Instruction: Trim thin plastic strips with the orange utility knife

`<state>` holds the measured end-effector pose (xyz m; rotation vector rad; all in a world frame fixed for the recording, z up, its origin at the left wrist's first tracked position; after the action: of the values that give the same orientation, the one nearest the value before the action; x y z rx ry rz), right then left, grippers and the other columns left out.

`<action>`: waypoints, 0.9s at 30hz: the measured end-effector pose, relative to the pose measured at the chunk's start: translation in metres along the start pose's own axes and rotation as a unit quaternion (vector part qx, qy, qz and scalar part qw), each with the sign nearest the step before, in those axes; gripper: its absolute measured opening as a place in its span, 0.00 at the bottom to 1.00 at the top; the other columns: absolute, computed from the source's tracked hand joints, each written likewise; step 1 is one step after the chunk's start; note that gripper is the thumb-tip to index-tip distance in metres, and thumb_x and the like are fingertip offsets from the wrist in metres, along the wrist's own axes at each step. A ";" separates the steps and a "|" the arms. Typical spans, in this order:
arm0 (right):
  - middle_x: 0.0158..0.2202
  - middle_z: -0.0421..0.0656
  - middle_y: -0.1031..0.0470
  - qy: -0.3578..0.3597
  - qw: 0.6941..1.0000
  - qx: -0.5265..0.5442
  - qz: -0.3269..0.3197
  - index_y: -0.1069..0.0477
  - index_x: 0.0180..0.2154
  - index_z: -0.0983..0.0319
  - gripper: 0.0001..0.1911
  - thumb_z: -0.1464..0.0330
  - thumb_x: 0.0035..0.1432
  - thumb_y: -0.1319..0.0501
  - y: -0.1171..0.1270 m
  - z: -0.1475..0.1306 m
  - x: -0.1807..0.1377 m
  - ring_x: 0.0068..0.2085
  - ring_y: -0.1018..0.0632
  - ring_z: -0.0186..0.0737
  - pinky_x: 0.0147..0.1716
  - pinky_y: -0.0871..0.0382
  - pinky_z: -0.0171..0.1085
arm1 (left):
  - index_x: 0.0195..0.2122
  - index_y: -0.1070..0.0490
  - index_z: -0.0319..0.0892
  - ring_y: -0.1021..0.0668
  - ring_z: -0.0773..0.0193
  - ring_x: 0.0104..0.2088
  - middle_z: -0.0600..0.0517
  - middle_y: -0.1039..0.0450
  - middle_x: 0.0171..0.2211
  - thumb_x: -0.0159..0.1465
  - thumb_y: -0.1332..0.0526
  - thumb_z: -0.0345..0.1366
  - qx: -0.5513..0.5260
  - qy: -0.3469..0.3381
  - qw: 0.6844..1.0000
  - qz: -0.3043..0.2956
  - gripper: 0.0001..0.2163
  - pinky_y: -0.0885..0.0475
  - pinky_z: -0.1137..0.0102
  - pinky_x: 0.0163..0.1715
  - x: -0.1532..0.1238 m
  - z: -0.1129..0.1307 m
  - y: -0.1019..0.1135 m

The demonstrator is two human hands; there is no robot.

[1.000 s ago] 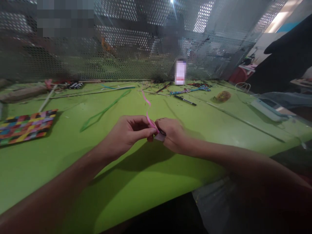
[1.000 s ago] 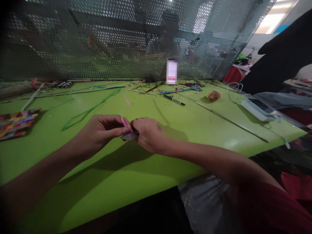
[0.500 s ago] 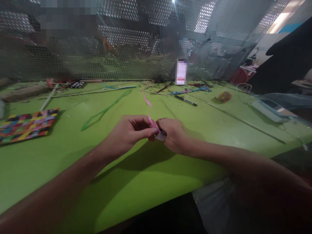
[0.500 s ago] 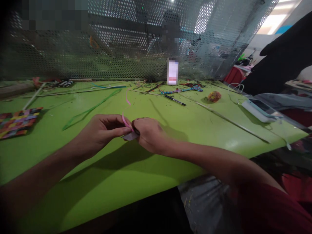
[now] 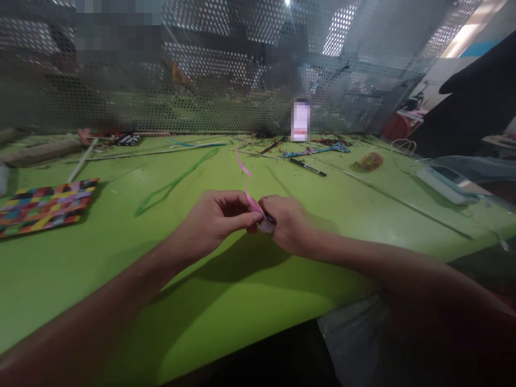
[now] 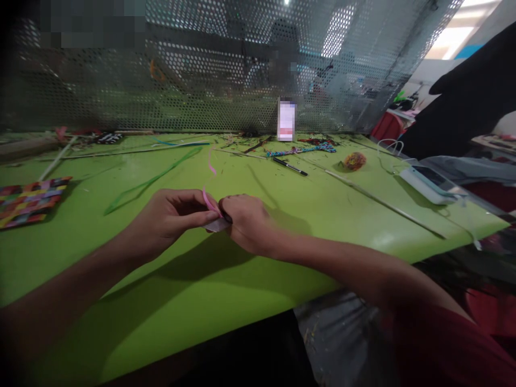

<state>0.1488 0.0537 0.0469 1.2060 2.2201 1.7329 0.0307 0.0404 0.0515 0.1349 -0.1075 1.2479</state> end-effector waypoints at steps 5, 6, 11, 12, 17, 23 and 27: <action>0.26 0.41 0.31 -0.004 1.000 -0.011 0.007 0.33 0.28 0.64 0.11 0.71 0.64 0.45 0.001 -0.001 0.000 0.28 0.36 0.32 0.31 0.49 0.32 | 0.31 0.21 0.39 0.22 0.66 0.29 0.51 0.21 0.28 0.57 0.28 0.36 -0.009 -0.006 1.000 0.005 0.06 0.23 0.70 0.35 0.001 0.000 0.000; 0.26 0.41 0.31 -0.004 1.000 -0.012 0.010 0.34 0.28 0.64 0.11 0.71 0.64 0.45 0.002 -0.001 0.000 0.28 0.36 0.32 0.31 0.49 0.32 | 0.31 0.20 0.39 0.22 0.66 0.29 0.51 0.21 0.28 0.57 0.28 0.36 -0.010 -0.007 1.000 0.004 0.06 0.23 0.70 0.35 0.001 -0.001 0.000; 0.25 0.40 0.32 -0.003 1.000 -0.011 0.023 0.34 0.27 0.64 0.10 0.72 0.62 0.44 0.004 -0.003 0.001 0.27 0.37 0.31 0.30 0.50 0.32 | 0.31 0.20 0.40 0.21 0.66 0.30 0.52 0.21 0.29 0.57 0.28 0.36 -0.011 -0.011 1.000 0.003 0.06 0.23 0.70 0.36 0.000 -0.001 0.000; 0.25 0.40 0.32 -0.002 1.000 -0.011 0.024 0.34 0.27 0.64 0.10 0.72 0.62 0.43 0.004 -0.004 0.001 0.27 0.37 0.31 0.30 0.50 0.32 | 0.31 0.20 0.39 0.21 0.66 0.30 0.52 0.21 0.28 0.57 0.28 0.36 -0.011 -0.012 1.000 0.004 0.06 0.23 0.70 0.36 0.000 -0.001 0.000; 0.26 0.41 0.32 -0.012 1.000 -0.015 0.022 0.34 0.27 0.64 0.09 0.73 0.61 0.43 0.003 -0.002 0.001 0.28 0.37 0.32 0.31 0.50 0.33 | 0.31 0.21 0.39 0.22 0.66 0.30 0.51 0.21 0.28 0.58 0.28 0.37 -0.008 -0.017 1.000 0.008 0.06 0.23 0.70 0.36 0.000 -0.001 0.000; 0.26 0.41 0.32 -0.019 1.000 -0.008 0.018 0.35 0.27 0.64 0.09 0.74 0.60 0.44 0.004 -0.003 0.000 0.28 0.37 0.32 0.31 0.50 0.33 | 0.32 0.20 0.39 0.21 0.66 0.30 0.51 0.20 0.29 0.58 0.29 0.35 0.005 -0.026 1.000 0.012 0.05 0.23 0.70 0.36 0.000 -0.001 0.000; 0.26 0.41 0.32 -0.017 1.000 0.006 0.009 0.34 0.28 0.64 0.09 0.73 0.61 0.46 0.005 -0.005 0.000 0.28 0.36 0.33 0.31 0.50 0.33 | 0.32 0.20 0.39 0.21 0.66 0.30 0.51 0.20 0.29 0.59 0.29 0.34 0.010 -0.035 0.999 0.018 0.04 0.23 0.70 0.36 -0.002 0.000 0.000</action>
<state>0.1494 0.0496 0.0531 1.2528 2.2095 1.6943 0.0301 0.0389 0.0517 0.1958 -0.1584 1.2812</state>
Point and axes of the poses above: each hand's wrist, its own x-axis towards the middle knuckle, its own y-axis out of the back of the hand, z = x × y, the point moved 7 cm from there along x, towards the middle knuckle
